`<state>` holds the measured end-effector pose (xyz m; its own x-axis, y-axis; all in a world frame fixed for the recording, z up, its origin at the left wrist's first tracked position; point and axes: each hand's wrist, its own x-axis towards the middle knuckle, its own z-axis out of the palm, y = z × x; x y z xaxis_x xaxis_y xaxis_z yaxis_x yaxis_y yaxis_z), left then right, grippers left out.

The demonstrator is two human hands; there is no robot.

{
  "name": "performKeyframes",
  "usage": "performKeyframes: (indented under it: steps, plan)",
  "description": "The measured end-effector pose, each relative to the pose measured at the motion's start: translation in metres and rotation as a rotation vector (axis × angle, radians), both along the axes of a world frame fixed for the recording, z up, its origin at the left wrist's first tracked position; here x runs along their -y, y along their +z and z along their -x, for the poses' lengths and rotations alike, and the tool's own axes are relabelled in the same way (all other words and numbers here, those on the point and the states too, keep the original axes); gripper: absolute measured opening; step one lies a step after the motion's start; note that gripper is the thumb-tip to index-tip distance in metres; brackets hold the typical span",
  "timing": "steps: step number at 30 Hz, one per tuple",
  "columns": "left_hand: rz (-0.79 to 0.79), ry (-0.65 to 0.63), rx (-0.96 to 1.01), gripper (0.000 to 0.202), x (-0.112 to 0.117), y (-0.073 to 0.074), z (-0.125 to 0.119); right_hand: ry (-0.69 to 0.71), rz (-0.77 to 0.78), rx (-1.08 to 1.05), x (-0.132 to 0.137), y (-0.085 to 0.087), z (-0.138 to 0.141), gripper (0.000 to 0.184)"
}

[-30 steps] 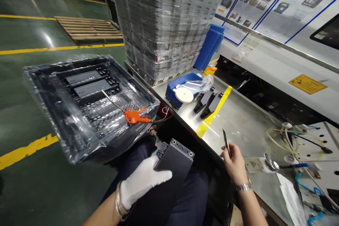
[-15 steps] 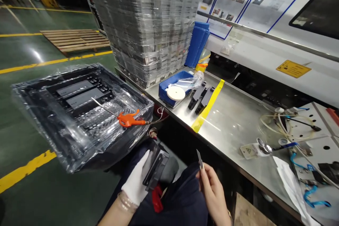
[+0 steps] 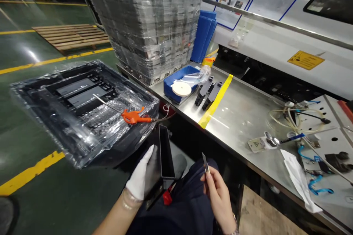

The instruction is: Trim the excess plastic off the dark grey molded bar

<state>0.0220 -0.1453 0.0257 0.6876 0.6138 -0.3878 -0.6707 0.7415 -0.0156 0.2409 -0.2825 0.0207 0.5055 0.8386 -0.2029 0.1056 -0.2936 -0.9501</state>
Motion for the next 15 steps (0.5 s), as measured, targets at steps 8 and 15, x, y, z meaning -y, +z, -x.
performKeyframes:
  steps: [8, 15]
  plan:
    - [-0.074, -0.119, 0.088, 0.037, -0.007, -0.015, 0.013, 0.157, -0.062, 0.179, 0.011, 0.039, 0.005, 0.029]
    - [0.058, 0.161, -0.485, 0.048, -0.010, 0.038, -0.011, 0.527, -0.155, 0.434, 0.012, 0.062, 0.034, 0.029]
